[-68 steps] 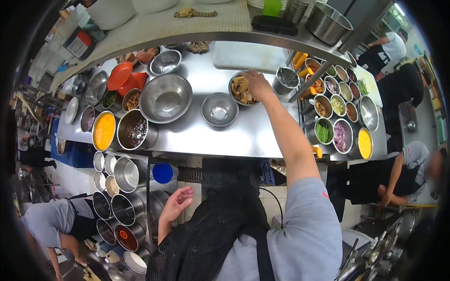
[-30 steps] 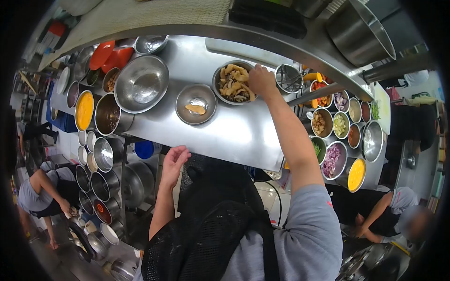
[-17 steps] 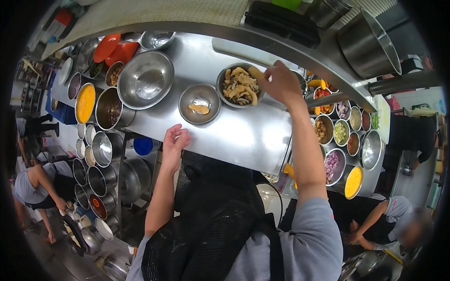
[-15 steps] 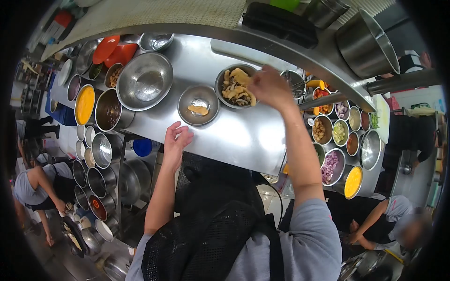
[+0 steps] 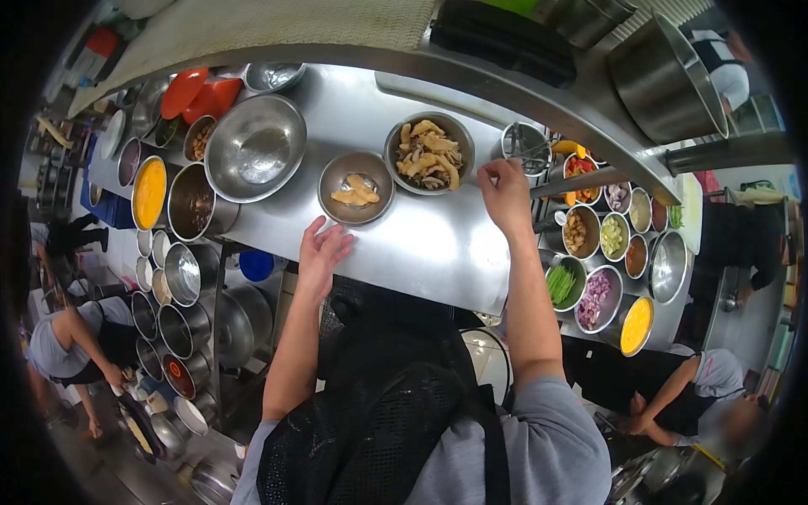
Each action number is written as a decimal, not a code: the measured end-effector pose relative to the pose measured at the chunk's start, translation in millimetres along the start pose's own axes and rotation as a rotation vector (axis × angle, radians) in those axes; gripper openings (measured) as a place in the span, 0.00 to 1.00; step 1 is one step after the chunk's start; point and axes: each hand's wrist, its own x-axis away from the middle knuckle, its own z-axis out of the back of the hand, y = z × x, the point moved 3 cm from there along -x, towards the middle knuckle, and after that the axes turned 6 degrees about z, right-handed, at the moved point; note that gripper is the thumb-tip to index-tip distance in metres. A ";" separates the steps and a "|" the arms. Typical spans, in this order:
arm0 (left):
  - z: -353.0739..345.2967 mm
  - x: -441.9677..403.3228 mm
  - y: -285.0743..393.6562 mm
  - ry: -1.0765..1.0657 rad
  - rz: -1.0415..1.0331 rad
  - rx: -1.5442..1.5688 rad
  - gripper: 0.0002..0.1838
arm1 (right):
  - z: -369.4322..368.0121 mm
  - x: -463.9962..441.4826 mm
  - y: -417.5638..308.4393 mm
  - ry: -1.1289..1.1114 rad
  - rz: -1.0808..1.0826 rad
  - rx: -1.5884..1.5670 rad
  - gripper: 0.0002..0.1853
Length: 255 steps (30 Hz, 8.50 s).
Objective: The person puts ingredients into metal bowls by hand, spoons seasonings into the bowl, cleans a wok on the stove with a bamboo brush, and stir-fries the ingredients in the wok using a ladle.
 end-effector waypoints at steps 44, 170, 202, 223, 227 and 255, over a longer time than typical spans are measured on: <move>-10.7 -21.4 3.7 0.027 -0.118 0.011 0.32 | -26.4 -93.0 -53.5 -0.442 0.153 -0.420 0.14; -211.0 723.4 -617.3 2.886 -0.644 1.957 0.14 | 16.3 1174.1 -243.4 -3.101 1.355 -0.043 0.18; -228.5 663.1 -599.8 3.045 -0.419 1.919 0.09 | 28.2 1158.2 -219.8 -2.928 2.018 -0.205 0.22; -228.7 695.4 -601.2 3.009 -0.710 1.881 0.17 | -69.7 1119.7 -276.9 -3.180 0.350 0.174 0.18; -231.3 705.3 -610.0 2.975 -0.884 1.750 0.20 | -121.4 1065.2 -351.9 -3.075 0.210 -0.126 0.16; -230.2 644.2 -604.9 2.988 -0.632 2.020 0.19 | 40.6 1119.3 -213.8 -2.513 2.548 -1.049 0.08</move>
